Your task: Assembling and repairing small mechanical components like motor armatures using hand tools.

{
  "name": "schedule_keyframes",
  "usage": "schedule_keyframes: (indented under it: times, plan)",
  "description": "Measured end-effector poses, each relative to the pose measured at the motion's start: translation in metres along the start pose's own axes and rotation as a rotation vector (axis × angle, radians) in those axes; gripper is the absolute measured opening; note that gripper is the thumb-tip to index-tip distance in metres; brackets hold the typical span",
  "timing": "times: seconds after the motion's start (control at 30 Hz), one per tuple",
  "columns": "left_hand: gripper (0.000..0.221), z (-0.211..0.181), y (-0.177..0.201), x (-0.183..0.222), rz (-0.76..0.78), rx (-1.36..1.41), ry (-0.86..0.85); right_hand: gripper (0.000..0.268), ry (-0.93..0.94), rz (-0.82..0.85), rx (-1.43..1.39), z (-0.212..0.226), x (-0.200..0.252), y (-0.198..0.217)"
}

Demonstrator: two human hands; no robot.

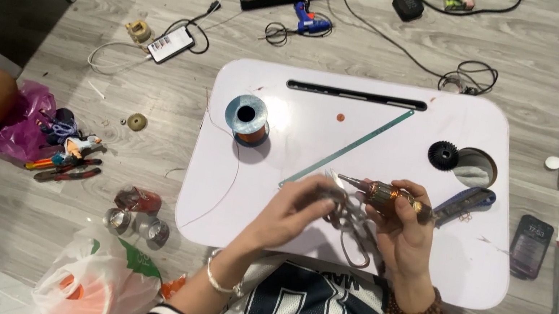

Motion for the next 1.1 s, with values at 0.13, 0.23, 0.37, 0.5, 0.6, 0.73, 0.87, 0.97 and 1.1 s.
schedule_keyframes:
  times: [0.13,0.23,0.37,0.5,0.6,0.73,0.87,0.97,1.1]
  plan:
    - [0.02,-0.015,-0.008,0.003,-0.044,-0.08,-0.064,0.033,0.024,0.01,0.012,0.002,0.002,-0.001]
    - [0.02,-0.012,-0.008,0.006,-0.061,-0.138,-0.122,0.033,0.038,0.009,-0.012,-0.001,0.004,0.005]
    - [0.02,-0.037,-0.008,0.003,-0.084,-0.259,-0.185,0.03,-0.002,-0.083,0.027,-0.003,0.002,0.01]
    - [0.013,-0.032,-0.018,0.005,-0.036,-0.171,-0.253,0.034,0.0,-0.091,0.111,0.0,0.008,-0.005]
    - [0.015,-0.027,-0.016,0.003,-0.043,-0.056,-0.23,0.039,-0.009,-0.037,0.06,0.004,0.013,-0.026]
    - [0.014,-0.021,-0.007,0.009,-0.053,0.037,-0.19,0.037,-0.084,0.018,-0.064,-0.007,0.008,0.002]
    - [0.014,-0.007,-0.007,0.023,-0.026,0.175,-0.125,0.038,-0.226,0.099,-0.343,-0.022,0.011,0.009]
    - [0.018,0.009,-0.002,0.025,-0.026,0.286,-0.126,0.046,-0.309,0.194,-0.392,-0.027,0.011,0.006]
    - [0.023,0.025,0.006,0.024,-0.022,0.541,-0.177,0.052,-0.333,0.235,-0.242,-0.029,0.012,0.022]
Point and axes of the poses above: each hand's wrist, its own x-axis away from the middle knuckle, its own y-axis out of the back of the hand, z = x × y, the point moved 9 cm from there along -x, towards the middle knuckle, and after that the axes turned 7 degrees about -x, right-handed, at the moved point
